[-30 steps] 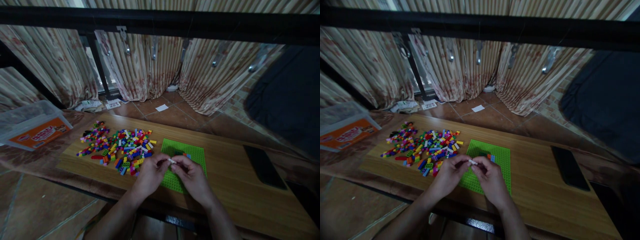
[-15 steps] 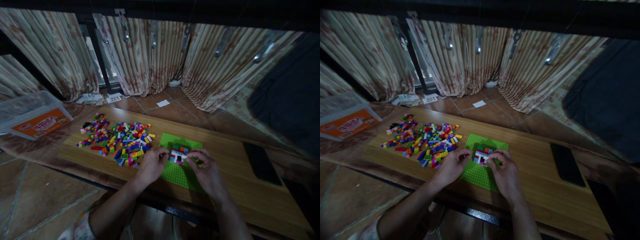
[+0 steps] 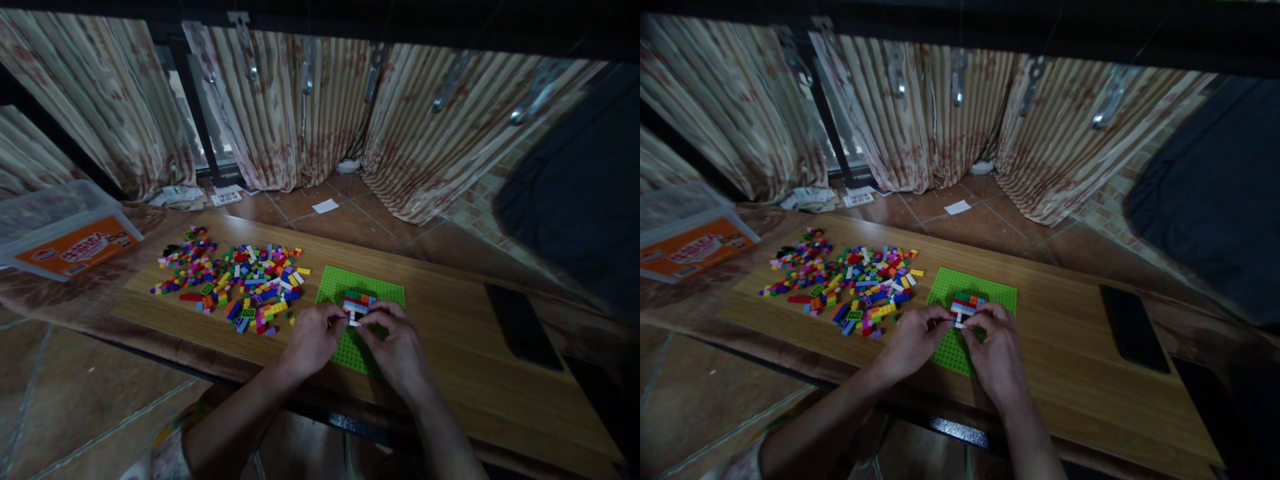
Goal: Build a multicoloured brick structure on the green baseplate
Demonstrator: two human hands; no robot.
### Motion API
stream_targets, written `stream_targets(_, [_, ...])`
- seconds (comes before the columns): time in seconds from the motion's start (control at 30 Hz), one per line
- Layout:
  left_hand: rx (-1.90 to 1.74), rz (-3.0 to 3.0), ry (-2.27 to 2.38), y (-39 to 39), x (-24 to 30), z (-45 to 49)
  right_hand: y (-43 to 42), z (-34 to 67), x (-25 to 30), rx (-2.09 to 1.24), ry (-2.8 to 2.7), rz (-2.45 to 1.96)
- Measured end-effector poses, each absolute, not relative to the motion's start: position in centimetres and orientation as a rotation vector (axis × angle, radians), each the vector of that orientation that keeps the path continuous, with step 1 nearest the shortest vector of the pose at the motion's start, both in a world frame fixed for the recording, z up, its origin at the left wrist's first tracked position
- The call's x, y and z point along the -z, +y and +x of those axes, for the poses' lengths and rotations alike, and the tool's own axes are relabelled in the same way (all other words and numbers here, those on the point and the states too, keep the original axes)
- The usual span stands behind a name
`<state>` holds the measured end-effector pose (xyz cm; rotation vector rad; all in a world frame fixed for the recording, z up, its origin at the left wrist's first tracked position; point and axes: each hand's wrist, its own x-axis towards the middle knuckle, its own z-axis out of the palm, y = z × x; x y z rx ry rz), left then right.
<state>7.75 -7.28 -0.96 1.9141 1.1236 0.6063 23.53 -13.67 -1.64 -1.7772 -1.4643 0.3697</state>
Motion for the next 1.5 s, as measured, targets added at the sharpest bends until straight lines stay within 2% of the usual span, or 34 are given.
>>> stream_targets(0.33, [-0.664,1.864,1.154,-7.5,1.5,8.5,-13.6,23.5,1.4,-0.403,-1.345,-1.823])
stream_targets(0.7, [-0.635,1.811,1.206,-7.8,1.0,8.8,-13.8,24.8,1.5,-0.685,-1.078,-1.951])
stream_targets(1.5, [-0.639,1.726,1.251,-7.7,1.0,9.0,-13.4,24.3,1.6,-0.730,-1.054,-1.891])
